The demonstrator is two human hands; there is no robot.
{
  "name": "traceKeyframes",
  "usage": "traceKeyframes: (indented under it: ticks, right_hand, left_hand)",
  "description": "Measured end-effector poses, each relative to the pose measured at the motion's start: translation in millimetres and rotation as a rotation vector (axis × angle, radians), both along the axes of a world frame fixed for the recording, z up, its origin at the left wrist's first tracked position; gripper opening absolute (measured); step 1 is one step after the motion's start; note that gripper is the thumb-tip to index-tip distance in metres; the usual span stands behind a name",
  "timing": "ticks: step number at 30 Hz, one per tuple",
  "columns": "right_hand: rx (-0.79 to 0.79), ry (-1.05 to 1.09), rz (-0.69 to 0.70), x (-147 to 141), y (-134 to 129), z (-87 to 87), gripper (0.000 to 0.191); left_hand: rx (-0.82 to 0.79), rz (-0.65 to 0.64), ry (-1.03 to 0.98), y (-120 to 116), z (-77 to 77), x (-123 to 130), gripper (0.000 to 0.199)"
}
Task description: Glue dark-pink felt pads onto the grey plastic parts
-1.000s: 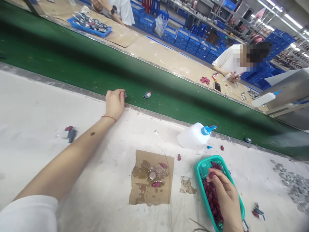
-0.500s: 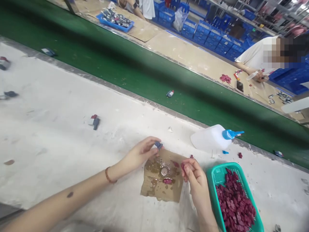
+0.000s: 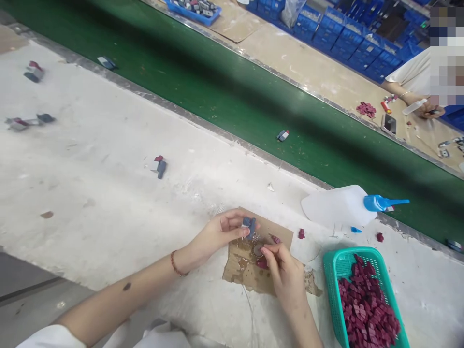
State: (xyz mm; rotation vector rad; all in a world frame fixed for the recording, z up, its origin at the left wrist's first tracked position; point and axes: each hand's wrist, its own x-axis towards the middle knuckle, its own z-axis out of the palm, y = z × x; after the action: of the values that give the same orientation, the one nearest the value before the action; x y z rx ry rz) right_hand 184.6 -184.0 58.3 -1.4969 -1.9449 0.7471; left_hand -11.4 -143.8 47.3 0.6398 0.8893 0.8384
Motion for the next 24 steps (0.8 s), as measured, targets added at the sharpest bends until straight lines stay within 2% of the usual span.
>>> traceKeyframes:
  ticks: [6,10,16,24]
  right_hand:
    - [0.127,-0.238,0.085,-4.1,5.5,-3.0,0.042]
    - [0.184,-0.365,0.103,-5.3,5.8,-5.1,0.044]
    - [0.187,-0.390,0.149,-4.6,4.3,-4.0,0.040]
    - [0.171,-0.348,0.150,-7.1,5.6,-2.9,0.039]
  left_hand:
    - [0.001,0.032,-0.015,-1.1,-3.0,-2.6,0.048]
    - [0.029,-0.003,-0.036,-2.6,-3.8,-2.7,0.042]
    - [0.028,-0.094,-0.148,-3.5,-7.5,-2.3,0.056]
    - [0.060,-0.158,0.007,-7.1,-0.7,1.5,0.041]
